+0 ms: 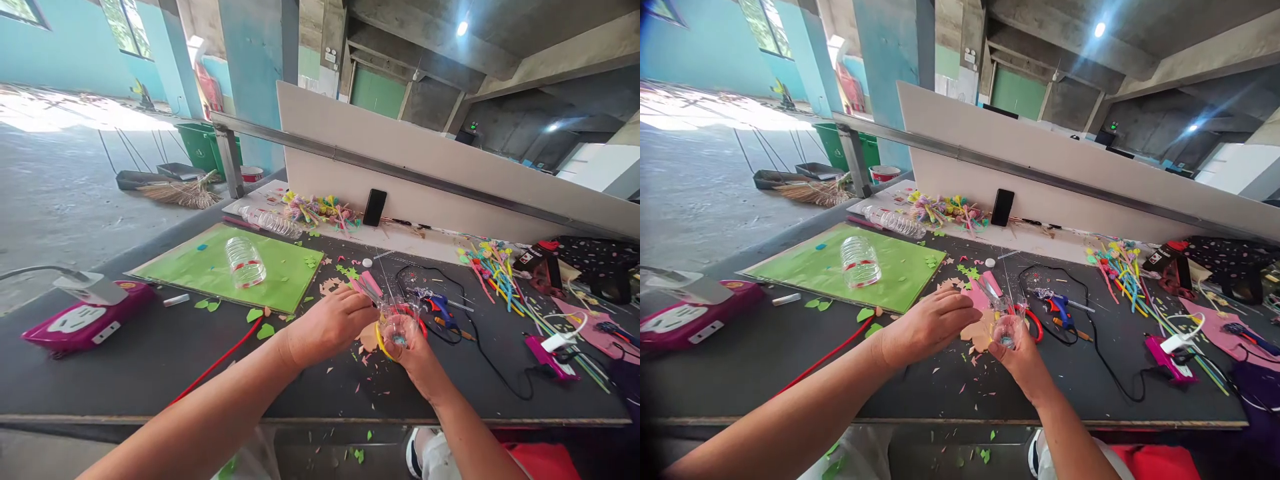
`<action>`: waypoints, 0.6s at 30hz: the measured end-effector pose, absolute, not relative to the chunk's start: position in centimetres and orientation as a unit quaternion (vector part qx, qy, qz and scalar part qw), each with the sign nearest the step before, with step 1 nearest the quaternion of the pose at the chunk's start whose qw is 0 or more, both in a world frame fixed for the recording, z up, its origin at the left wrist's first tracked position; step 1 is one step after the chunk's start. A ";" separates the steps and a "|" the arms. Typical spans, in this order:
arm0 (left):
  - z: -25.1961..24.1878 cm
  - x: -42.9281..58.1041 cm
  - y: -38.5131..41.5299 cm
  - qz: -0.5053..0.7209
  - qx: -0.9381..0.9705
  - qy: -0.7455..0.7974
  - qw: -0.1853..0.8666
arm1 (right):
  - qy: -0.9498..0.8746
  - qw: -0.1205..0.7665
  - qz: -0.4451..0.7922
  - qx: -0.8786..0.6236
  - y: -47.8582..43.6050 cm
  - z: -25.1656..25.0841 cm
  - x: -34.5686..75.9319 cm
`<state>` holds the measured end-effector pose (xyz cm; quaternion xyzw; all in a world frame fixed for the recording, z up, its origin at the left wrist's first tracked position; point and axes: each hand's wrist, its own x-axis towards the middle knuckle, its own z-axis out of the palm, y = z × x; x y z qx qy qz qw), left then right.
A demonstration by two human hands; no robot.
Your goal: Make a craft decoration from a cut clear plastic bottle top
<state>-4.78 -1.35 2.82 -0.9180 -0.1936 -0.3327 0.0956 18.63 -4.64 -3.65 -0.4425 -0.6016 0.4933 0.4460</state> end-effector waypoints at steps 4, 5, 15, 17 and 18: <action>2.5 -4.7 -1.3 -0.336 -0.916 -0.200 0.086 | -0.629 0.429 0.448 -0.469 -4.7 -3.4 18.6; 2.5 -4.6 -1.2 -0.337 -0.915 -0.204 0.083 | -0.634 0.426 0.442 -0.470 -4.7 -3.4 18.6; 2.9 -4.0 -1.1 -0.397 -0.894 -0.207 -0.004 | -0.630 0.455 0.408 -0.479 -4.0 -5.3 19.2; 3.0 -3.9 -1.0 -0.401 -0.890 -0.212 -0.041 | -0.629 0.461 0.397 -0.484 -4.0 -5.4 19.3; 3.0 -3.8 -0.9 -0.402 -0.888 -0.213 -0.063 | -0.630 0.462 0.391 -0.487 -4.0 -5.3 19.3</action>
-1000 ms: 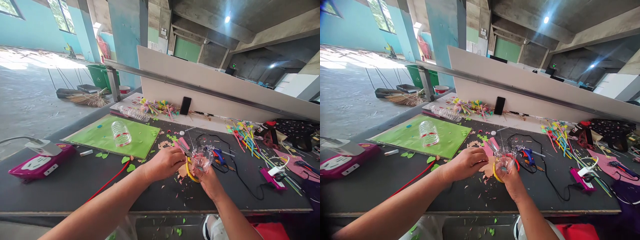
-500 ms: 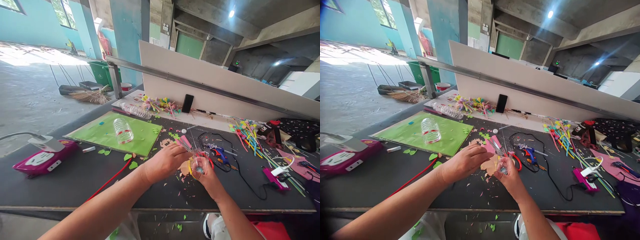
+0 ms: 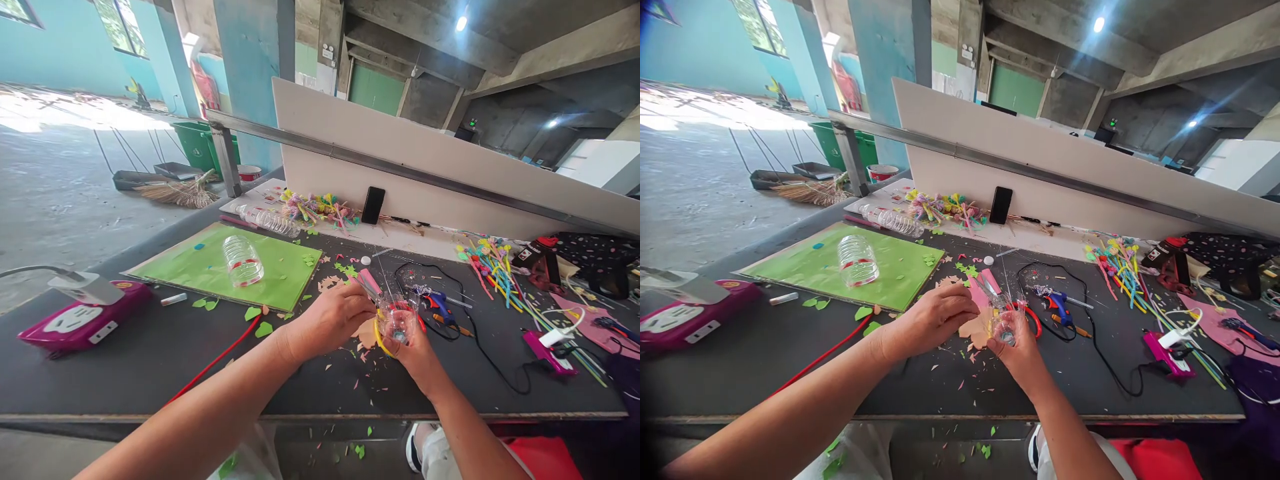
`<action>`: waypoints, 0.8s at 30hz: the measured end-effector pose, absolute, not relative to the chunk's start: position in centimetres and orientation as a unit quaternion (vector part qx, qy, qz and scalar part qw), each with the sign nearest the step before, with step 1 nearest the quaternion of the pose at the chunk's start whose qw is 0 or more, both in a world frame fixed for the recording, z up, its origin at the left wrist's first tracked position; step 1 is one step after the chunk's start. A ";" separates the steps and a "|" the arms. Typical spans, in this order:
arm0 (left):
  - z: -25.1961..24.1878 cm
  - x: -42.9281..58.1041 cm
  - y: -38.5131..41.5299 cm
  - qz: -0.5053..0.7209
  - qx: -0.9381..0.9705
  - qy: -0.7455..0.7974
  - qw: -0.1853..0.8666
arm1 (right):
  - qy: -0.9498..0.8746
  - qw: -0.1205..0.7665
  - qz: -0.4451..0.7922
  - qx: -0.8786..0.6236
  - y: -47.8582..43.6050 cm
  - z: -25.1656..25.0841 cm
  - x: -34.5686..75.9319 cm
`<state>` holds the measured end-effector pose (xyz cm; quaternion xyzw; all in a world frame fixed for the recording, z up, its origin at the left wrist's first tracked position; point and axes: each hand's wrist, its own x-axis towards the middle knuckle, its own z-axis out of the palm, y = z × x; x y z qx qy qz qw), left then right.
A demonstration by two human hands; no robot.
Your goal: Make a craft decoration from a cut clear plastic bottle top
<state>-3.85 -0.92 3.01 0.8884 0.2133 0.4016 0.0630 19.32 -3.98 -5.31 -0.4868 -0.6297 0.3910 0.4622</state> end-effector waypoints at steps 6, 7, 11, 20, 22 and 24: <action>3.1 -4.0 -0.2 0.387 0.869 0.230 0.204 | -0.619 0.470 0.385 -0.498 -4.2 -4.8 19.2; 3.1 -4.1 -0.2 0.378 0.866 0.236 0.226 | -0.614 0.475 0.390 -0.495 -4.2 -4.8 19.2; 3.4 -4.3 -0.1 0.336 0.843 0.280 0.315 | -0.592 0.494 0.415 -0.483 -4.2 -4.9 19.2; 3.4 -4.3 0.0 0.310 0.781 0.312 0.443 | -0.600 0.499 0.409 -0.474 -4.5 -4.3 19.2; 3.3 -4.4 0.1 0.289 0.772 0.318 0.468 | -0.603 0.495 0.404 -0.477 -4.5 -4.3 19.2; 3.2 -4.6 0.2 0.266 0.768 0.312 0.491 | -0.609 0.488 0.401 -0.481 -4.5 -4.3 19.1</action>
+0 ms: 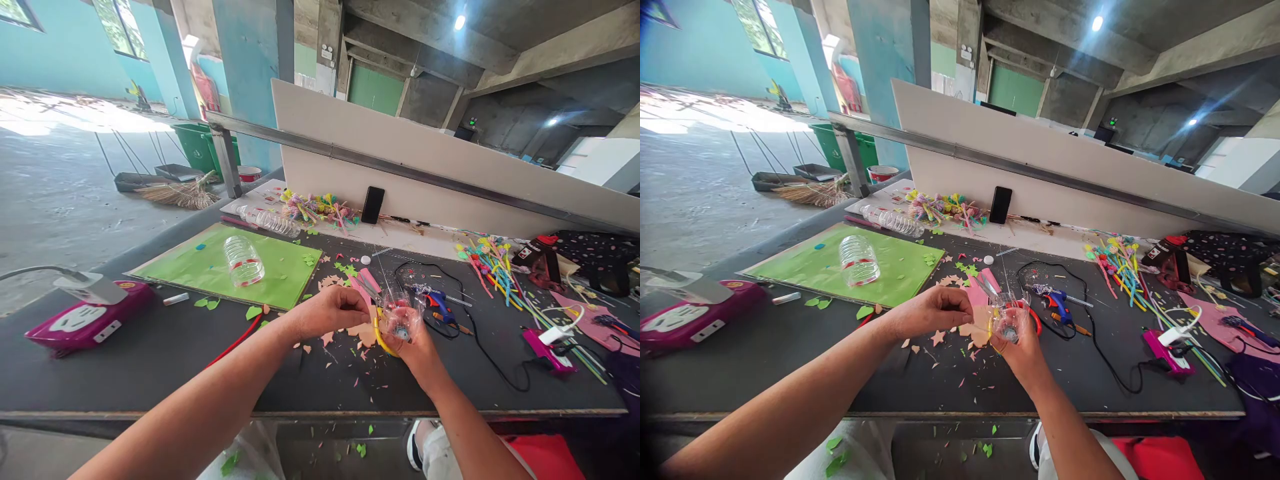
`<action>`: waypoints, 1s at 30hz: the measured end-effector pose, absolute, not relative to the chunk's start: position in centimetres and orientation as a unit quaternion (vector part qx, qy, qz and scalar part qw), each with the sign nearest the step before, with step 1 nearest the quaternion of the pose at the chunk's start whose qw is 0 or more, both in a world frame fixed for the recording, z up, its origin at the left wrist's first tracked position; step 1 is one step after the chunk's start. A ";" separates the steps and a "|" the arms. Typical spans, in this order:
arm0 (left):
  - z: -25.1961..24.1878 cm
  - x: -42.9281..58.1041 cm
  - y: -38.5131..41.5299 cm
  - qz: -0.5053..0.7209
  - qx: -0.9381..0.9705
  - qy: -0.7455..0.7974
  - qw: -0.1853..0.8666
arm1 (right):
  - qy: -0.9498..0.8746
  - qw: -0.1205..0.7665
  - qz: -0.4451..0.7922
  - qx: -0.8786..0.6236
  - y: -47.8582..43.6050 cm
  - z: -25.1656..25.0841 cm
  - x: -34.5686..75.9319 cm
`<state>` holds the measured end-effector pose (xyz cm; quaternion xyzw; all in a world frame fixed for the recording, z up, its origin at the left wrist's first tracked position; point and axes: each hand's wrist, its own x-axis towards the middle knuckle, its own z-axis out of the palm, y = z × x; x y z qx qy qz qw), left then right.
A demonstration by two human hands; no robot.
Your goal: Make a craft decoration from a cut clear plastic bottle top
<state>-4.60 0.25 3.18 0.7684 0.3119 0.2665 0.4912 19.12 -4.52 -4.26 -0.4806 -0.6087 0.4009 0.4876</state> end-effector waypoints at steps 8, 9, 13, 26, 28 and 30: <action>2.9 -5.0 0.8 0.213 0.758 0.291 0.543 | -0.652 0.464 0.407 -0.441 -4.8 -3.6 18.9; 2.9 -5.0 0.8 0.216 0.758 0.290 0.543 | -0.655 0.458 0.412 -0.437 -4.8 -3.6 18.9; 3.2 -4.9 0.8 0.222 0.756 0.296 0.540 | -0.669 0.441 0.415 -0.431 -4.9 -3.5 19.2; 2.7 -5.8 1.1 0.180 0.802 0.275 0.499 | -0.687 0.435 0.373 -0.446 -4.8 -3.1 19.5; 2.8 -5.8 1.1 0.176 0.808 0.286 0.483 | -0.689 0.427 0.370 -0.454 -4.7 -3.3 19.5; 2.9 -5.8 1.0 0.176 0.812 0.297 0.471 | -0.687 0.424 0.369 -0.461 -4.6 -3.4 19.5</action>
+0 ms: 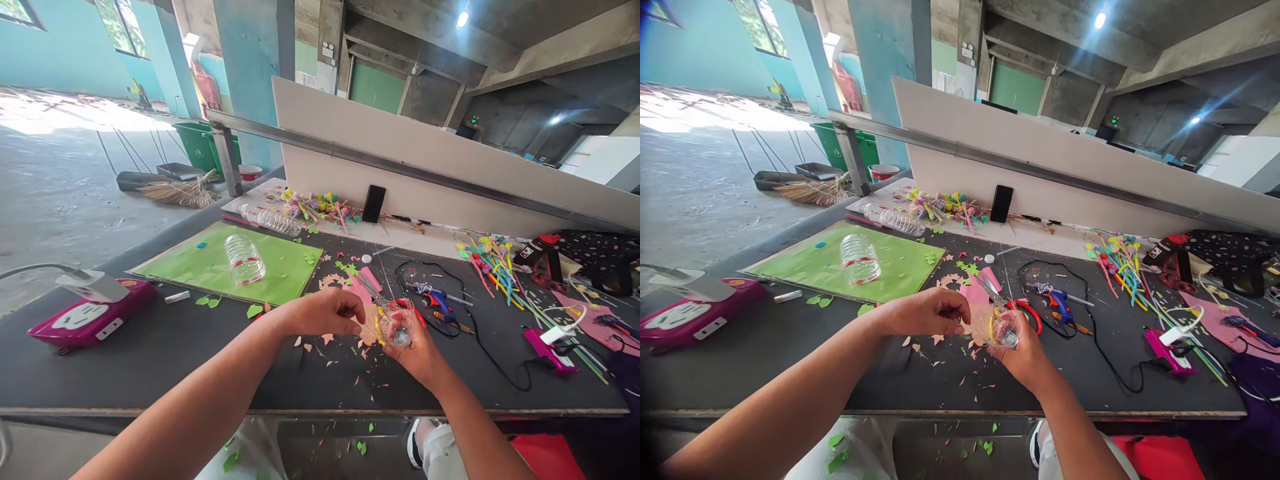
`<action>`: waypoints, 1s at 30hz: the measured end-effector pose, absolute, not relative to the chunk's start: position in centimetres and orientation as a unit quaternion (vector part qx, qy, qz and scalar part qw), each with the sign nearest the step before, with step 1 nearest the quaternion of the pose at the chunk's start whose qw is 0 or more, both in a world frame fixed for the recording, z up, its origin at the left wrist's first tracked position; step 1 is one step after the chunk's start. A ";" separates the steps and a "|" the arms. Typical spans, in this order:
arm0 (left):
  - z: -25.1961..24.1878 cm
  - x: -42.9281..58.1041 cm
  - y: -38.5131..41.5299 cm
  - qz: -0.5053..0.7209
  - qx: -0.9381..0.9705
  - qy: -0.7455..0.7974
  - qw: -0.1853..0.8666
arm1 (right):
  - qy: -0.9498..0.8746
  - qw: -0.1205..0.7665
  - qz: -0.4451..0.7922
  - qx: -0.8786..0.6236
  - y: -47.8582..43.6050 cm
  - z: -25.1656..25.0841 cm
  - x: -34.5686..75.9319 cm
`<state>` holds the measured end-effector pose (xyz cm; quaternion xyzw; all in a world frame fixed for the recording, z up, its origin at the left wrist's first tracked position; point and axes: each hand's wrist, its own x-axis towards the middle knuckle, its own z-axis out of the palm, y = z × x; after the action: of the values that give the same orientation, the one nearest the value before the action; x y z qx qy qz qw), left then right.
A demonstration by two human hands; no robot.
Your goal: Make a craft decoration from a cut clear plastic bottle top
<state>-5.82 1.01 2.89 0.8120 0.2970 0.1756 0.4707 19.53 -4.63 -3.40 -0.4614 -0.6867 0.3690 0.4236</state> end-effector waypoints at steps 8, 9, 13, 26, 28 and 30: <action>3.8 -5.6 0.6 0.232 0.845 0.268 0.400 | -0.695 0.413 0.359 -0.466 -4.6 -2.8 19.5; 3.9 -5.5 0.6 0.249 0.853 0.257 0.381 | -0.696 0.408 0.369 -0.462 -4.6 -2.8 19.5; 3.5 -5.0 0.4 0.327 0.870 0.203 0.309 | -0.683 0.390 0.413 -0.460 -4.7 -2.9 19.5; 3.6 -4.9 0.6 0.379 0.866 0.175 0.277 | -0.668 0.431 0.441 -0.417 -4.9 -2.7 19.5; 3.8 -5.0 0.6 0.376 0.868 0.170 0.277 | -0.663 0.434 0.448 -0.415 -4.9 -2.5 19.5; 3.8 -5.0 0.7 0.369 0.869 0.177 0.277 | -0.659 0.432 0.459 -0.411 -4.9 -2.4 19.5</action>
<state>-4.98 0.67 3.75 0.8695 0.1768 0.3685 0.2775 19.51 -4.94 -2.39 -0.4111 -0.6589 0.4588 0.4317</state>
